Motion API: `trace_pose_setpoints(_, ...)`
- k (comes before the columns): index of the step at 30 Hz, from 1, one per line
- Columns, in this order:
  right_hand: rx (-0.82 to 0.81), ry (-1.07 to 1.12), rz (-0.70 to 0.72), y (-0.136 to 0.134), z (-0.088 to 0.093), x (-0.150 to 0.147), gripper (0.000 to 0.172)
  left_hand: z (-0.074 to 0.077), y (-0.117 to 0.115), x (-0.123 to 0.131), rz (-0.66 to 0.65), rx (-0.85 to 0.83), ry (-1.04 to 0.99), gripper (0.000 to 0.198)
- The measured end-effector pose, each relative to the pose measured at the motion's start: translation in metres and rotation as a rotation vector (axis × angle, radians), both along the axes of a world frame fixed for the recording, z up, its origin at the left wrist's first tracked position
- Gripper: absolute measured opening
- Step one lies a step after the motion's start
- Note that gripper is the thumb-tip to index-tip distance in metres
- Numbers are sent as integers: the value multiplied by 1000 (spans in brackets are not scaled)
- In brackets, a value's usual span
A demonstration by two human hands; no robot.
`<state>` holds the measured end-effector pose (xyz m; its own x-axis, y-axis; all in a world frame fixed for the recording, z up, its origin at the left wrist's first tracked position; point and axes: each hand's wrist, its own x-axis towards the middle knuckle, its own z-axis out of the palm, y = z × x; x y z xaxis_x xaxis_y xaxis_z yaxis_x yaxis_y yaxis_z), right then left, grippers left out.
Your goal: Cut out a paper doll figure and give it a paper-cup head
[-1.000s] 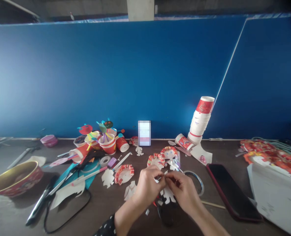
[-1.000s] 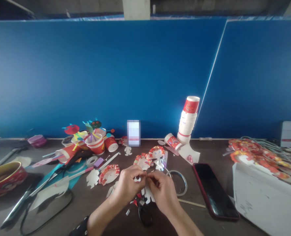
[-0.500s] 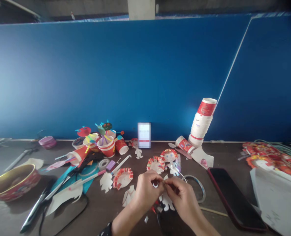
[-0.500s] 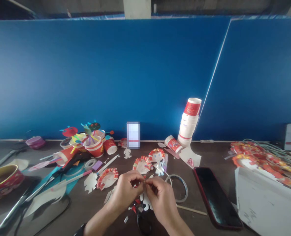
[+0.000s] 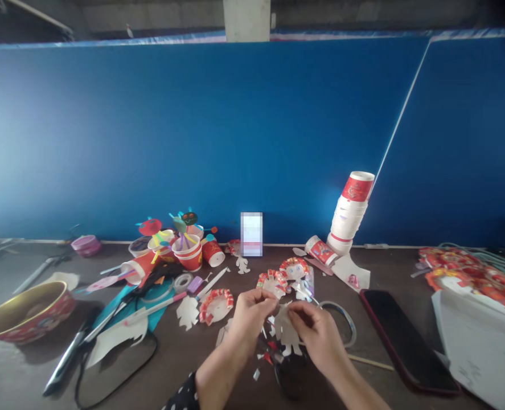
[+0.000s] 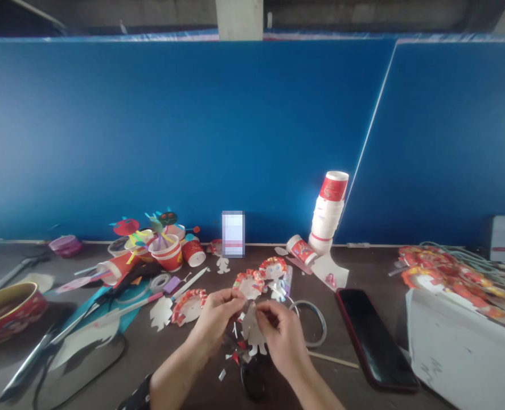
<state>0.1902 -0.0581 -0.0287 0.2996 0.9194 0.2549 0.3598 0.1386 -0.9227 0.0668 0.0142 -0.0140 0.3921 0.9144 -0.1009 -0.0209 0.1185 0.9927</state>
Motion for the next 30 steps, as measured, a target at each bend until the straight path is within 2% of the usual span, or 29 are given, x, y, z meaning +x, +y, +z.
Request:
trace_pose_setpoints(4,-9,29,-25,0,-3,5,17,2,-1,-1,19,-6,-89,8)
trace_pose_setpoints(9,-5,58,-36,-3,1,8,20,4,-4,-1,-30,118,101,23)
trace_pose_setpoints(12,-3,89,-32,-3,0,9,21,5,-4,1,-29,146,85,11)
trace_pose_setpoints(15,-3,109,-38,-3,-2,9,20,2,-4,3,-122,86,37,18)
trace_pose_setpoints(17,1,128,-23,-4,-1,9,19,0,-3,3,-157,114,78,17)
trace_pose_setpoints(21,-14,139,34,-5,3,9,20,-1,-5,3,-155,190,139,12)
trace_pose_setpoints(24,-21,69,-15,-4,3,10,20,1,-7,3,-164,199,165,11)
trace_pose_setpoints(26,-19,39,-45,-4,1,10,19,3,-10,4,-169,183,169,10)
trace_pose_setpoints(30,-12,-18,-94,-4,-1,9,18,0,-12,7,-167,38,144,10)
